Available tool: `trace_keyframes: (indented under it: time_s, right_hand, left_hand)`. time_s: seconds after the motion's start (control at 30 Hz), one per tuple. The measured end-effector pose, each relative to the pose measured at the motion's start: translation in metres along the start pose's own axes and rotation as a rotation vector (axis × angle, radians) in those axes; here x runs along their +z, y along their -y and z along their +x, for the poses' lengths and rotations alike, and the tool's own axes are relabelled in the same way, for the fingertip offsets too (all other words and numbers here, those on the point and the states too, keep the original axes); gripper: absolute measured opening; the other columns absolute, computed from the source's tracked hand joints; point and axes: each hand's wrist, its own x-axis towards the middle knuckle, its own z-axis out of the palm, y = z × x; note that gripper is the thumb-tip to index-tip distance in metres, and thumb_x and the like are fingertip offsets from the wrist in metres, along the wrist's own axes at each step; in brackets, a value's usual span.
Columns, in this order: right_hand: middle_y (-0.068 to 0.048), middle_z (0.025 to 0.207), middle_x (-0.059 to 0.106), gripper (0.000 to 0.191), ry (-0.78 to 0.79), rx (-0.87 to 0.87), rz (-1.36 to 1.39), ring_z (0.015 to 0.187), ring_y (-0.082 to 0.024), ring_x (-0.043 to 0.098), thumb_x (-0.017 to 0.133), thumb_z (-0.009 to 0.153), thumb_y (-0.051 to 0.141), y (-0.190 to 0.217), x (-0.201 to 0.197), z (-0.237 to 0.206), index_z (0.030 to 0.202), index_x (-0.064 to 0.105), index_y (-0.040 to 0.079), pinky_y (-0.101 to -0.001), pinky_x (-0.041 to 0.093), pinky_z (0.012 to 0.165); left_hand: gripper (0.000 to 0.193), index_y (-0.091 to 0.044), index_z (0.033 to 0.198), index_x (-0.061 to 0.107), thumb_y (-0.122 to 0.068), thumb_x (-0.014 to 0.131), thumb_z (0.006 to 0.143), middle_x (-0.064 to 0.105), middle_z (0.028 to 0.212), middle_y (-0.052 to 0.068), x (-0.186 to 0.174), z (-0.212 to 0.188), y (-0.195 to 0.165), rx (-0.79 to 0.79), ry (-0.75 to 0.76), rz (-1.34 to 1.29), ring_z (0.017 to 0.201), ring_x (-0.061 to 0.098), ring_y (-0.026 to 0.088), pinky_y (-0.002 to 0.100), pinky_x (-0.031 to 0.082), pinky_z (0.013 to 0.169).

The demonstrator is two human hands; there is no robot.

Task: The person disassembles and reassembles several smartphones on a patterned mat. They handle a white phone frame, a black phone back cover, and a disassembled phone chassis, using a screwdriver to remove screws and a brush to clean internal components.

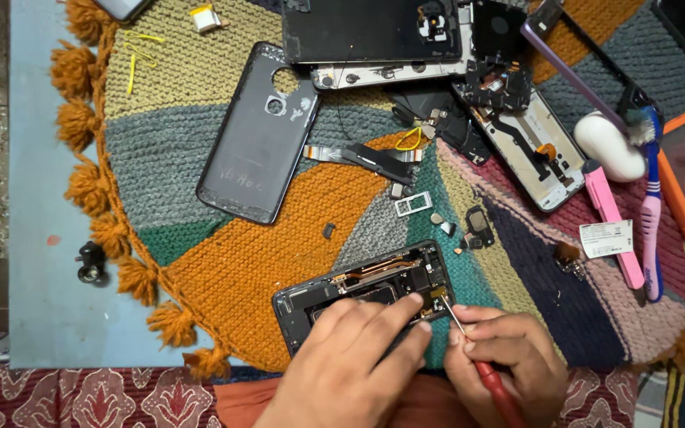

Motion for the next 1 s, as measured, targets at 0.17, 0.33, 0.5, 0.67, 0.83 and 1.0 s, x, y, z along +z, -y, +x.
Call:
trace_keyframes:
  time_s: [0.17, 0.33, 0.5, 0.67, 0.83, 1.0]
  right_hand:
    - [-0.009, 0.090, 0.064, 0.028, -0.031, 0.059, 0.054, 0.093, -0.025, 0.077, 0.081, 0.078, -0.006, 0.000, 0.001, -0.003, 0.084, 0.057, 0.006, -0.0319, 0.065, 0.081]
    - [-0.010, 0.092, 0.062, 0.028, -0.013, 0.019, 0.135, 0.094, -0.025, 0.077, 0.080, 0.078, -0.006, -0.010, 0.000, -0.003, 0.087, 0.057, 0.006, -0.0313, 0.065, 0.081]
    - [-0.010, 0.091, 0.063, 0.028, -0.019, 0.000, 0.139, 0.093, -0.024, 0.078, 0.080, 0.078, -0.007, -0.016, 0.002, -0.005, 0.087, 0.057, 0.006, -0.0298, 0.065, 0.079]
    - [-0.010, 0.092, 0.063, 0.028, -0.028, 0.026, 0.151, 0.093, -0.024, 0.078, 0.080, 0.078, -0.007, -0.014, 0.004, -0.006, 0.087, 0.058, 0.006, -0.0297, 0.065, 0.079]
    - [-0.010, 0.092, 0.064, 0.028, -0.033, 0.036, 0.150, 0.093, -0.023, 0.077, 0.080, 0.077, -0.007, -0.012, 0.005, -0.004, 0.087, 0.058, 0.006, -0.0298, 0.065, 0.079]
    - [-0.010, 0.091, 0.063, 0.028, -0.038, 0.034, 0.143, 0.091, -0.023, 0.077, 0.080, 0.077, -0.008, -0.013, 0.006, -0.004, 0.087, 0.058, 0.007, -0.0300, 0.065, 0.080]
  left_hand:
    - [0.027, -0.005, 0.114, 0.073, -0.015, 0.073, 0.089, 0.067, 0.128, 0.012, -0.019, -0.019, 0.008, -0.043, -0.070, 0.068, 0.116, 0.067, 0.027, 0.046, 0.051, 0.103]
    - [0.029, -0.009, 0.108, 0.075, -0.017, 0.082, 0.081, 0.068, 0.122, 0.010, -0.033, -0.042, 0.021, -0.171, -0.162, 0.154, 0.115, 0.066, 0.028, 0.048, 0.049, 0.101]
    - [0.037, -0.009, 0.107, 0.075, -0.023, 0.086, 0.075, 0.068, 0.121, 0.013, -0.040, -0.059, 0.037, -0.213, -0.163, 0.165, 0.114, 0.064, 0.031, 0.047, 0.049, 0.099]
    - [0.051, -0.008, 0.110, 0.074, -0.038, 0.087, 0.072, 0.066, 0.125, 0.015, -0.040, -0.064, 0.045, -0.199, -0.121, 0.160, 0.116, 0.064, 0.035, 0.049, 0.048, 0.099]
    - [0.061, -0.009, 0.113, 0.073, -0.051, 0.087, 0.071, 0.064, 0.128, 0.016, -0.040, -0.063, 0.048, -0.182, -0.100, 0.171, 0.116, 0.063, 0.035, 0.049, 0.047, 0.098]
    - [0.061, -0.009, 0.114, 0.072, -0.050, 0.087, 0.071, 0.062, 0.134, 0.018, -0.040, -0.065, 0.051, -0.195, -0.074, 0.179, 0.117, 0.063, 0.035, 0.049, 0.046, 0.098]
